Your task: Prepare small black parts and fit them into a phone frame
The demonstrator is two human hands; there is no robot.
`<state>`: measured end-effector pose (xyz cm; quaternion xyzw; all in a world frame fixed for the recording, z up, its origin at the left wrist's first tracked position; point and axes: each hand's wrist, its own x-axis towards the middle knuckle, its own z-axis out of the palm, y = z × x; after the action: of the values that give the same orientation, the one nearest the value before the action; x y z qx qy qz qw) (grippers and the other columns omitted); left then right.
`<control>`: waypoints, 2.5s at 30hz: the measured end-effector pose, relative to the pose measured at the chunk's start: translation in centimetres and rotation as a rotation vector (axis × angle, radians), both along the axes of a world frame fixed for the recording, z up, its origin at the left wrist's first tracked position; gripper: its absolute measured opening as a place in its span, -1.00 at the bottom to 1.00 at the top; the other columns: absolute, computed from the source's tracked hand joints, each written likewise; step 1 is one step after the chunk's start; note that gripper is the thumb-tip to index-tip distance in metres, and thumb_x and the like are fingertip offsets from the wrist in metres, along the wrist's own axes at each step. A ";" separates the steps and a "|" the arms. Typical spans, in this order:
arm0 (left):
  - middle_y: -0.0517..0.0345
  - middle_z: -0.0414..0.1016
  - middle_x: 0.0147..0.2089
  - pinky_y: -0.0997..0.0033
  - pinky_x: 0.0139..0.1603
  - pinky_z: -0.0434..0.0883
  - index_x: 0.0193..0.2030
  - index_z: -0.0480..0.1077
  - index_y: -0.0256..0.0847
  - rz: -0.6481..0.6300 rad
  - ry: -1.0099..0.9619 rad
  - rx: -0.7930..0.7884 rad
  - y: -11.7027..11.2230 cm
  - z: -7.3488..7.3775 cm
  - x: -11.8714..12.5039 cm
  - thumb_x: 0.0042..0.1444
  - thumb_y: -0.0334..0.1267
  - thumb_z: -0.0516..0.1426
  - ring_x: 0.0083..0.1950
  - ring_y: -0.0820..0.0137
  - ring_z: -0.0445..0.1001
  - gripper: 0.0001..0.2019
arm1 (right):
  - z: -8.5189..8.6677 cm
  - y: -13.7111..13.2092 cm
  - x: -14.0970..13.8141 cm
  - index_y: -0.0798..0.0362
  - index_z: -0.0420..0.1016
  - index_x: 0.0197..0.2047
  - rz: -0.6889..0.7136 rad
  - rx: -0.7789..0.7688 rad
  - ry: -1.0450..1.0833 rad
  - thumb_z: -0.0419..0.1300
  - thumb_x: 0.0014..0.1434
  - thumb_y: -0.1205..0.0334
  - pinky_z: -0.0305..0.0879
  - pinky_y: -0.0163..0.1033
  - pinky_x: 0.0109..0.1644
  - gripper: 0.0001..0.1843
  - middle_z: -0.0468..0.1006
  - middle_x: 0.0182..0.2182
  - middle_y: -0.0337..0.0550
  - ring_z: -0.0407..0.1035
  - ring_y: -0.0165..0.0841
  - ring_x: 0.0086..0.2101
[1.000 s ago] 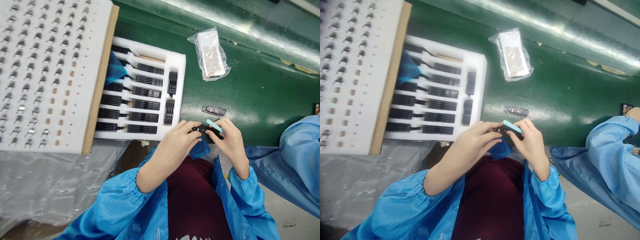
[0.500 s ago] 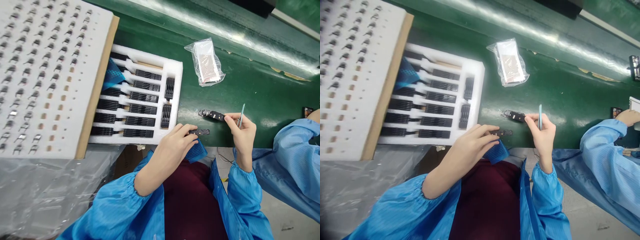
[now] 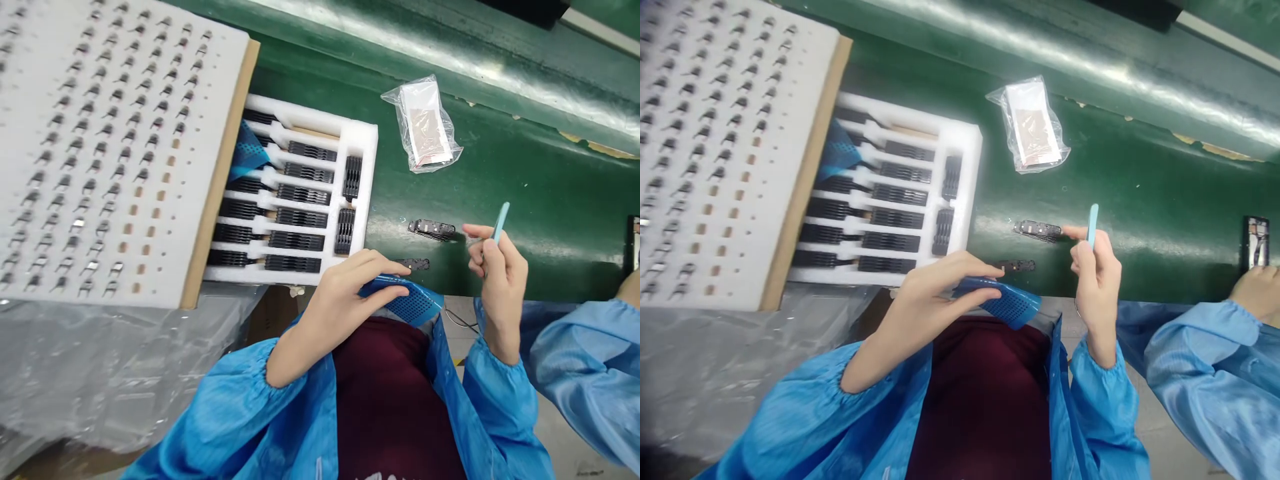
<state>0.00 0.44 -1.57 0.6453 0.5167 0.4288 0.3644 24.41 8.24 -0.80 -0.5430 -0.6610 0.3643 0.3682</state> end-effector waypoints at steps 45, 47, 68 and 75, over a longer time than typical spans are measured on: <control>0.18 0.69 -0.18 0.36 -0.04 0.53 -0.13 0.59 -0.14 0.021 -0.138 -0.142 -0.3 1.1 -0.7 0.41 -0.37 0.29 -0.13 0.36 0.62 -0.93 | -0.6 -5.3 -1.9 -0.12 0.67 0.27 0.259 0.481 0.156 0.46 0.25 0.51 0.82 -0.12 -0.27 -0.42 0.82 -0.08 -0.16 0.78 -0.11 -0.21; 0.17 0.69 -0.18 0.34 -0.05 0.53 -0.14 0.59 -0.13 0.021 -0.132 -0.147 -0.3 1.1 -0.7 0.41 -0.36 0.28 -0.14 0.35 0.62 -0.93 | -0.6 -5.2 -1.9 -0.12 0.67 0.27 0.261 0.474 0.156 0.46 0.26 0.49 0.82 -0.11 -0.28 -0.43 0.82 -0.08 -0.15 0.78 -0.10 -0.22; 0.15 0.70 -0.19 0.33 -0.06 0.56 -0.14 0.60 -0.13 0.022 -0.108 -0.161 -0.3 1.2 -0.8 0.43 -0.31 0.28 -0.15 0.34 0.63 -0.93 | -0.8 -5.5 -1.8 -0.19 0.67 0.27 0.260 0.449 0.158 0.46 0.28 0.47 0.82 -0.14 -0.25 -0.44 0.82 -0.08 -0.21 0.78 -0.13 -0.23; 0.15 0.70 -0.17 0.32 -0.04 0.55 -0.12 0.58 -0.13 -0.018 -0.050 -0.124 -0.3 1.0 -0.8 0.45 -0.32 0.27 -0.14 0.33 0.63 -0.94 | -1.4 -5.6 -1.6 -0.12 0.74 0.08 0.115 0.414 0.213 0.46 0.28 0.43 0.79 -0.08 -0.31 -0.64 0.82 -0.19 -0.17 0.77 -0.10 -0.26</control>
<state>-0.79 0.14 -0.54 0.6151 0.5271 0.4088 0.4203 22.86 2.60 -2.18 -0.3759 -0.7086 0.2966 0.5183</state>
